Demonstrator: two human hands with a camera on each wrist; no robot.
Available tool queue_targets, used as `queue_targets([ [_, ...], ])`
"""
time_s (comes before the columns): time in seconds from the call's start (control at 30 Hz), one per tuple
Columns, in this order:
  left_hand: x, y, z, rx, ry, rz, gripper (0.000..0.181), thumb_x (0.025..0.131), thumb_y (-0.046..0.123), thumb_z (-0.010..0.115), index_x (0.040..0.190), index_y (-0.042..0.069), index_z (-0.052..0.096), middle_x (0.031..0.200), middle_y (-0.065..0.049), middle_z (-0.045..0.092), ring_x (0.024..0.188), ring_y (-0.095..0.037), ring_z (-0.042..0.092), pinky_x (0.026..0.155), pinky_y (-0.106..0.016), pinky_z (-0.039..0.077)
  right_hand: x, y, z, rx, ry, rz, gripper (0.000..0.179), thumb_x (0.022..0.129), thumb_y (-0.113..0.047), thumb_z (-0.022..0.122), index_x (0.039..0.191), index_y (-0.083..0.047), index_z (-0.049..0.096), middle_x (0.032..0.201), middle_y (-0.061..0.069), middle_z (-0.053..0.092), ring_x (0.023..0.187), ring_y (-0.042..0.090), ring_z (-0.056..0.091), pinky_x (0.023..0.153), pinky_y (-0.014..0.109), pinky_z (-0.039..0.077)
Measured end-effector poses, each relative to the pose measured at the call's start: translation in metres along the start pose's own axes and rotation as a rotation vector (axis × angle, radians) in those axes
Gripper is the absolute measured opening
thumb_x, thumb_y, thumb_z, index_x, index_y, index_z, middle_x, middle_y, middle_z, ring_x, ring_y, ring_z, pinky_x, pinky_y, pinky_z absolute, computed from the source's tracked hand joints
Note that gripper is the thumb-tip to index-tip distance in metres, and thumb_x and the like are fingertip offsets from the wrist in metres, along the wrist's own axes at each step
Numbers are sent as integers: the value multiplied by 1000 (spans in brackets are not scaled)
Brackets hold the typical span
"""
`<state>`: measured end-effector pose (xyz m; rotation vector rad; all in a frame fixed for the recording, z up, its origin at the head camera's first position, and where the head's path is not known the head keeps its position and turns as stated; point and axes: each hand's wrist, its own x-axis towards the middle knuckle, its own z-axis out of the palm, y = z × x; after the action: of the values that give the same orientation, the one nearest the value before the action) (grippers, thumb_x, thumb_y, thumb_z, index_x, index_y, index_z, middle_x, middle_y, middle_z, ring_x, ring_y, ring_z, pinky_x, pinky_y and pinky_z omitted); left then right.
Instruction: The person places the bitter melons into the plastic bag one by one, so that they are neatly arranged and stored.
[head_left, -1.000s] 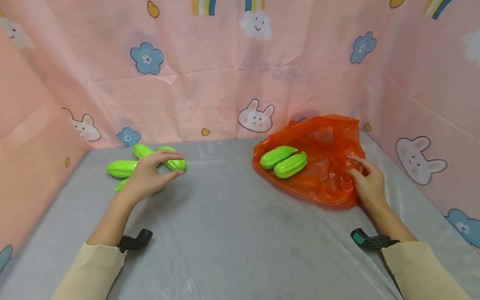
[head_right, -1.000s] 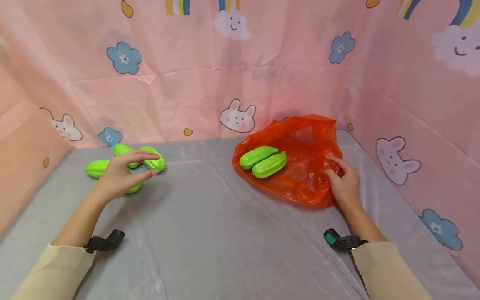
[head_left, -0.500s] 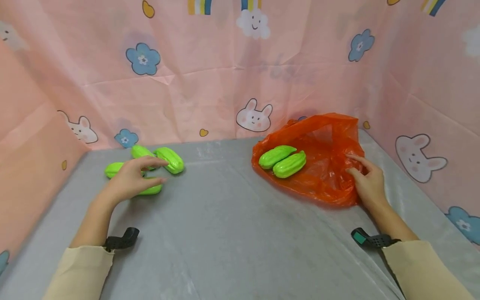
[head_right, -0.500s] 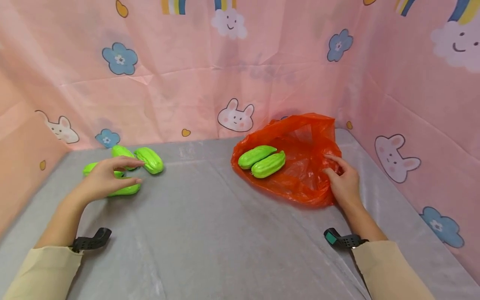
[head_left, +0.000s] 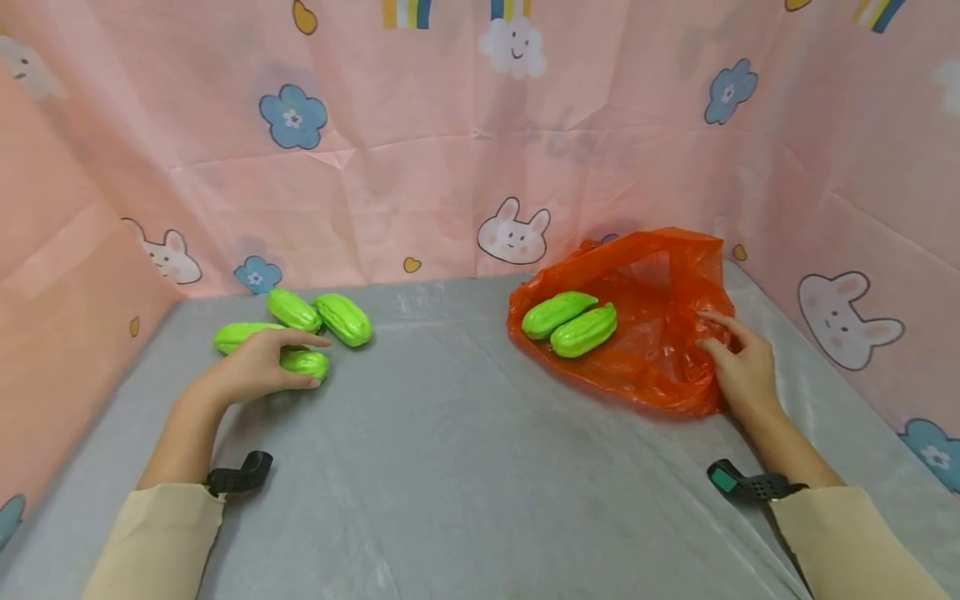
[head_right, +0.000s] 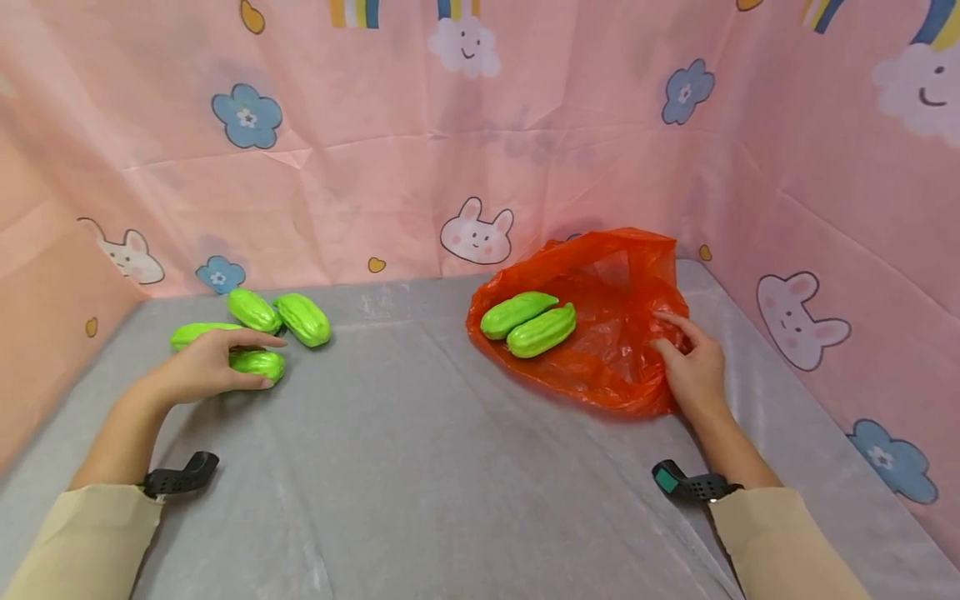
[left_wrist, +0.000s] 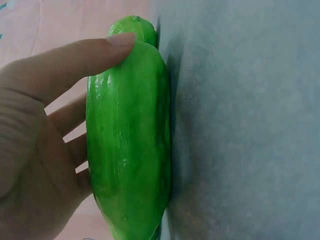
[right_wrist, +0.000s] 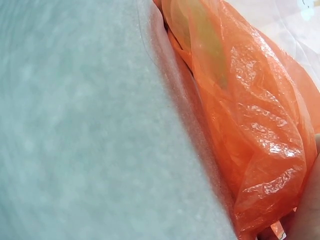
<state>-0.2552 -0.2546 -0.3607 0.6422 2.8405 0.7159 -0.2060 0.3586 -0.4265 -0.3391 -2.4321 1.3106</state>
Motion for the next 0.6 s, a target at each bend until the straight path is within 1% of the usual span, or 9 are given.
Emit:
queue_targets([
  [0.1, 2, 0, 2, -4, 23, -14, 50, 84, 25, 83, 131, 14, 69, 133, -13, 68, 118, -30, 62, 95, -46, 49, 1, 1, 1, -2, 1, 0, 43, 101, -21, 53, 141, -7, 58, 114, -16, 54, 93, 1, 48, 74, 0, 44],
  [0.2, 5, 6, 5, -38, 65, -24, 47, 87, 28, 81, 130, 15, 70, 130, -11, 69, 115, -27, 62, 94, -45, 49, 1, 2, 0, -5, 3, -2, 43, 101, -20, 54, 141, -6, 59, 109, -21, 53, 91, 2, 47, 73, 1, 44],
  [0.27, 8, 12, 7, -88, 109, -13, 46, 88, 28, 80, 130, 14, 69, 128, -10, 70, 112, -25, 61, 94, -45, 51, 1, 3, -1, -8, 8, -8, 42, 101, -20, 54, 140, -6, 59, 105, -24, 51, 91, 2, 47, 72, 1, 44],
  [0.37, 12, 23, 8, -183, 175, 12, 46, 89, 27, 79, 131, 12, 68, 129, -10, 70, 112, -14, 61, 96, -45, 52, 1, 2, -2, -12, 9, -12, 42, 101, -20, 54, 140, -5, 60, 103, -25, 50, 90, 2, 46, 71, 2, 44],
  [0.4, 14, 26, 8, -222, 194, 17, 47, 90, 27, 78, 132, 10, 67, 130, -10, 69, 115, -14, 60, 97, -46, 53, 1, 1, -2, -11, 9, -13, 42, 101, -20, 54, 140, -5, 59, 103, -25, 50, 90, 2, 47, 71, 1, 44],
  [0.47, 15, 32, 10, -286, 232, 6, 48, 91, 28, 77, 134, 12, 66, 134, -9, 67, 119, -15, 60, 101, -47, 53, 1, 0, -2, -6, 4, -11, 42, 101, -20, 54, 140, -5, 59, 105, -24, 51, 91, 2, 47, 72, 1, 44],
  [0.53, 16, 37, 14, -347, 285, 5, 49, 91, 28, 76, 136, 12, 64, 138, -9, 64, 123, -17, 59, 105, -48, 51, 0, -1, -1, -1, -1, -8, 43, 101, -20, 54, 141, -6, 59, 108, -20, 52, 91, 2, 47, 72, 1, 45],
  [0.57, 17, 40, 16, -380, 318, 9, 48, 92, 26, 76, 136, 12, 64, 139, -8, 63, 124, -20, 59, 105, -44, 52, 0, -1, 0, 2, -2, -7, 43, 101, -20, 54, 141, -6, 59, 110, -19, 53, 91, 1, 48, 73, 0, 45],
  [0.6, 18, 43, 18, -409, 350, 14, 49, 92, 25, 76, 137, 12, 63, 140, -7, 62, 123, -20, 60, 104, -39, 53, 0, -1, 0, 5, -3, -6, 43, 101, -20, 54, 141, -6, 58, 112, -17, 54, 91, 1, 48, 73, 0, 45],
])
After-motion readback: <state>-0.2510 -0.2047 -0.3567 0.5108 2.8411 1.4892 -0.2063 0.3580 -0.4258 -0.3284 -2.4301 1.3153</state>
